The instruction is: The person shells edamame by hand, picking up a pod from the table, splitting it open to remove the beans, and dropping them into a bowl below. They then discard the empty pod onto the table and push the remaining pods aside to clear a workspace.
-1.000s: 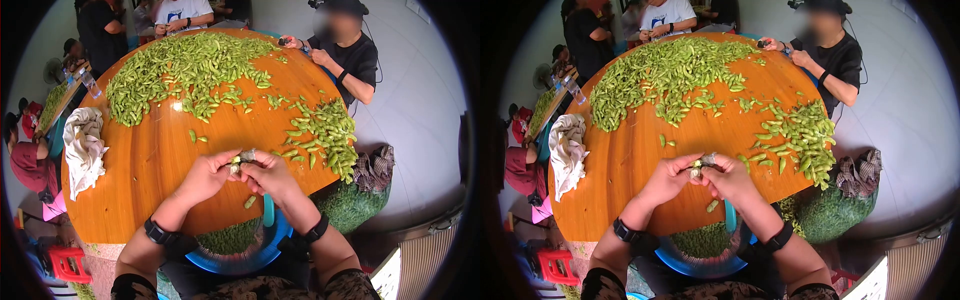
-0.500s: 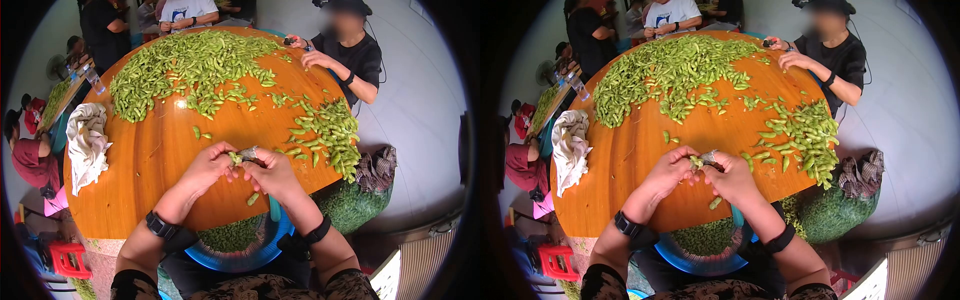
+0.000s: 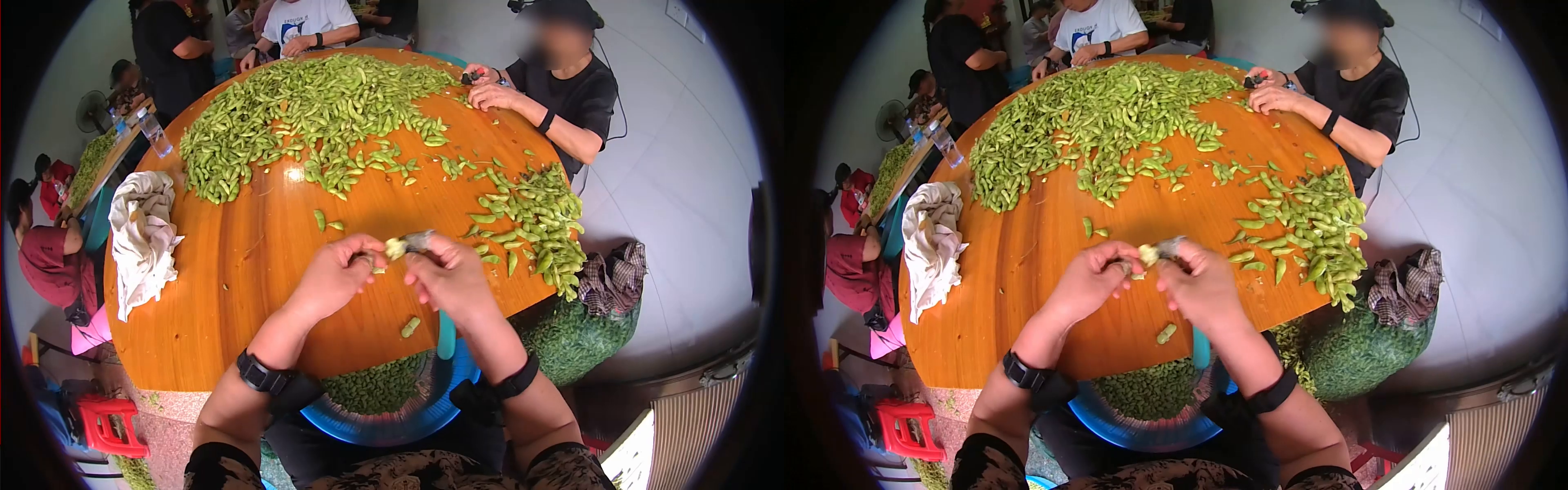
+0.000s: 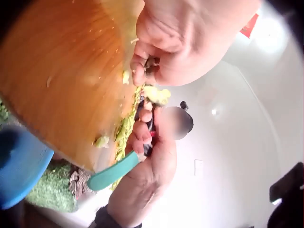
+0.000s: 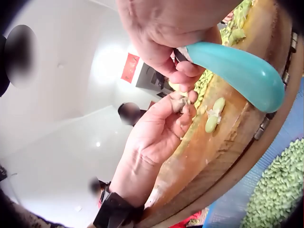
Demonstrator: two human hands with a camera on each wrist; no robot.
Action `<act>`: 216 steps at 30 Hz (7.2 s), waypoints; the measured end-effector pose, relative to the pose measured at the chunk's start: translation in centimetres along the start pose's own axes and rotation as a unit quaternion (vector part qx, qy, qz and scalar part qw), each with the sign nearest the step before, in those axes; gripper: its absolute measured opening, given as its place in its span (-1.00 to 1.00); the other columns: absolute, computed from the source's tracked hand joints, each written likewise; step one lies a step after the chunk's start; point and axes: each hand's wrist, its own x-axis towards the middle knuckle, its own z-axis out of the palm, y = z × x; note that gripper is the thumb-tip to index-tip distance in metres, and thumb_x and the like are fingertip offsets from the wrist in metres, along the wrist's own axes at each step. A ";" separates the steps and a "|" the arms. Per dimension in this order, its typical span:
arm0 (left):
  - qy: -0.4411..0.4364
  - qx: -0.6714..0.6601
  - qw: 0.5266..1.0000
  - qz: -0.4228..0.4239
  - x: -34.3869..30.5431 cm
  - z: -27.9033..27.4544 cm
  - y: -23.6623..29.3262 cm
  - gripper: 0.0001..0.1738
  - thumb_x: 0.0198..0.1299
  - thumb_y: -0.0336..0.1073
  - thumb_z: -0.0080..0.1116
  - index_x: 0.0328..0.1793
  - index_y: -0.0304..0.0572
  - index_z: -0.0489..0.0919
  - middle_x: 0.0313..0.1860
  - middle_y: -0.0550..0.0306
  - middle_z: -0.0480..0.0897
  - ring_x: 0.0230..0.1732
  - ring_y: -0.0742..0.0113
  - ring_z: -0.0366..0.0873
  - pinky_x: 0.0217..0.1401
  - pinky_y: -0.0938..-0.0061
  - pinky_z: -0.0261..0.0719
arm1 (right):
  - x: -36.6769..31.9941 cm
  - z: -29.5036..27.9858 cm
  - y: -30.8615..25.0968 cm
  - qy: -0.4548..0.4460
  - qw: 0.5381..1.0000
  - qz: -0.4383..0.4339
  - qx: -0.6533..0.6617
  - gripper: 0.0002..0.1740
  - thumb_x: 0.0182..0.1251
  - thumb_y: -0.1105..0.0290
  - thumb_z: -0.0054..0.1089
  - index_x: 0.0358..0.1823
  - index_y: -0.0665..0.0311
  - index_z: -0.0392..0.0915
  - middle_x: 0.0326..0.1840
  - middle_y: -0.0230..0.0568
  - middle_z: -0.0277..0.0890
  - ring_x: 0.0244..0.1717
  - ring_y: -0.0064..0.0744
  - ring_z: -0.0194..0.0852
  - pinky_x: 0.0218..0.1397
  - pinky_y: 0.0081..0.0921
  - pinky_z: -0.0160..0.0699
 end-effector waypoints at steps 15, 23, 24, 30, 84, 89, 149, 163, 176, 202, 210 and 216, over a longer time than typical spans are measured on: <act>0.180 0.464 0.857 0.134 0.4 -2.1 -1.0 -0.70 0.02 -0.51 0.22 -0.06 -0.23 0.60 -0.05 -0.01 0.55 -0.04 -0.05 0.51 0.02 0.25 0.51 | -0.6 -4.6 1.4 0.067 0.994 -0.015 -0.086 -0.83 0.38 0.46 0.02 -0.13 0.38 0.54 -0.58 -0.39 0.41 -0.71 -0.70 0.25 -0.64 -0.67 0.24; 0.208 0.472 0.844 0.149 1.6 -3.5 -1.4 -0.75 0.01 -0.54 0.18 -0.14 -0.17 0.62 -0.11 0.07 0.54 -0.06 -0.03 0.47 0.02 0.23 0.50 | -0.3 -2.1 2.1 -0.020 0.980 -0.093 -0.173 -0.84 0.39 0.43 0.01 -0.13 0.33 0.52 -0.53 -0.39 0.45 -0.68 -0.70 0.31 -0.62 -0.68 0.30; 0.209 0.474 0.842 0.149 1.6 -3.6 -1.2 -0.75 0.01 -0.54 0.18 -0.14 -0.17 0.62 -0.11 0.07 0.54 -0.06 -0.03 0.47 0.02 0.23 0.50 | -0.2 -1.8 2.1 -0.025 0.980 -0.093 -0.174 -0.85 0.39 0.43 0.01 -0.14 0.34 0.52 -0.53 -0.39 0.46 -0.67 -0.70 0.31 -0.62 -0.68 0.30; 0.205 0.420 0.870 0.157 1.4 -2.0 0.0 -0.84 0.14 -0.52 0.16 -0.13 -0.31 0.59 -0.27 0.06 0.59 -0.29 0.13 0.56 -0.14 0.38 0.54 | 0.0 -0.5 0.5 -0.047 0.995 0.011 -0.082 -0.86 0.40 0.42 0.02 -0.17 0.32 0.52 -0.50 -0.40 0.48 -0.65 -0.72 0.34 -0.64 -0.71 0.29; -0.003 -0.335 0.942 -0.017 0.1 0.3 -1.2 -0.79 0.29 -0.48 0.11 0.03 -0.24 0.61 -0.21 0.14 0.64 -0.31 0.47 0.57 -0.20 0.62 0.56 | -0.1 1.0 0.5 -0.067 0.986 0.035 0.146 -0.88 0.45 0.43 -0.02 -0.19 0.28 0.51 -0.51 -0.42 0.42 -0.72 -0.73 0.25 -0.74 -0.76 0.09; -0.010 -0.276 0.961 -0.025 0.1 0.6 -0.6 -0.78 0.32 -0.51 0.02 0.06 -0.28 0.56 -0.20 0.16 0.64 -0.32 0.43 0.58 -0.21 0.60 0.57 | 0.6 0.6 1.1 -0.074 0.983 0.052 0.157 -0.89 0.42 0.43 0.03 -0.17 0.25 0.53 -0.53 -0.45 0.41 -0.72 -0.74 0.23 -0.74 -0.73 0.10; -0.032 0.015 0.999 0.014 -0.7 1.7 0.4 -0.67 0.28 -0.53 -0.06 0.15 -0.12 0.45 -0.20 0.19 0.52 -0.35 0.44 0.45 -0.32 0.59 0.43 | -0.2 -0.1 2.8 -0.021 0.980 0.046 0.193 -0.91 0.36 0.44 0.11 -0.19 0.24 0.56 -0.57 -0.40 0.48 -0.76 -0.72 0.26 -0.79 -0.73 0.13; 0.116 0.550 0.814 0.144 1.7 -7.4 0.1 -0.69 0.00 -0.61 0.07 -0.10 -0.24 0.59 -0.12 0.05 0.57 -0.02 -0.07 0.53 0.03 0.20 0.53 | 0.6 -5.4 3.1 0.022 0.979 0.037 0.199 -0.86 0.37 0.47 0.02 -0.19 0.39 0.52 -0.53 -0.28 0.49 -0.73 -0.62 0.31 -0.77 -0.69 0.10; 0.056 0.016 0.998 0.033 0.2 1.2 1.7 -0.73 0.34 -0.52 -0.04 0.11 -0.25 0.56 -0.27 0.28 0.62 -0.48 0.63 0.51 -0.49 0.72 0.45 | 0.1 -1.1 0.0 -0.113 0.987 0.045 0.105 -0.86 0.41 0.43 0.04 -0.20 0.36 0.52 -0.46 -0.34 0.50 -0.63 -0.70 0.36 -0.69 -0.73 0.22; 0.063 0.108 0.985 0.120 0.2 2.1 -0.5 -0.68 0.13 -0.65 0.01 0.02 -0.33 0.53 -0.23 -0.01 0.62 -0.28 0.27 0.61 -0.20 0.49 0.56 | 0.6 0.4 1.7 -0.043 0.987 0.064 0.143 -0.90 0.37 0.50 0.03 -0.31 0.29 0.53 -0.57 -0.42 0.42 -0.71 -0.71 0.24 -0.72 -0.70 0.10; 0.071 0.043 0.991 0.105 0.5 1.7 -1.3 -0.73 0.26 -0.59 -0.05 0.05 -0.31 0.54 -0.27 0.18 0.61 -0.38 0.51 0.51 -0.33 0.61 0.50 | 1.7 0.3 1.9 -0.055 0.975 0.093 0.196 -0.89 0.34 0.51 0.06 -0.17 0.29 0.55 -0.52 -0.37 0.45 -0.71 -0.67 0.24 -0.75 -0.69 0.06; 0.043 -0.083 0.996 0.006 0.8 1.0 -0.8 -0.74 0.34 -0.50 -0.07 0.09 -0.25 0.56 -0.28 0.32 0.58 -0.45 0.66 0.42 -0.45 0.74 0.39 | 2.8 -0.2 2.1 -0.089 0.961 0.120 0.233 -0.88 0.32 0.52 0.04 -0.16 0.33 0.52 -0.53 -0.32 0.45 -0.72 -0.64 0.23 -0.76 -0.65 0.10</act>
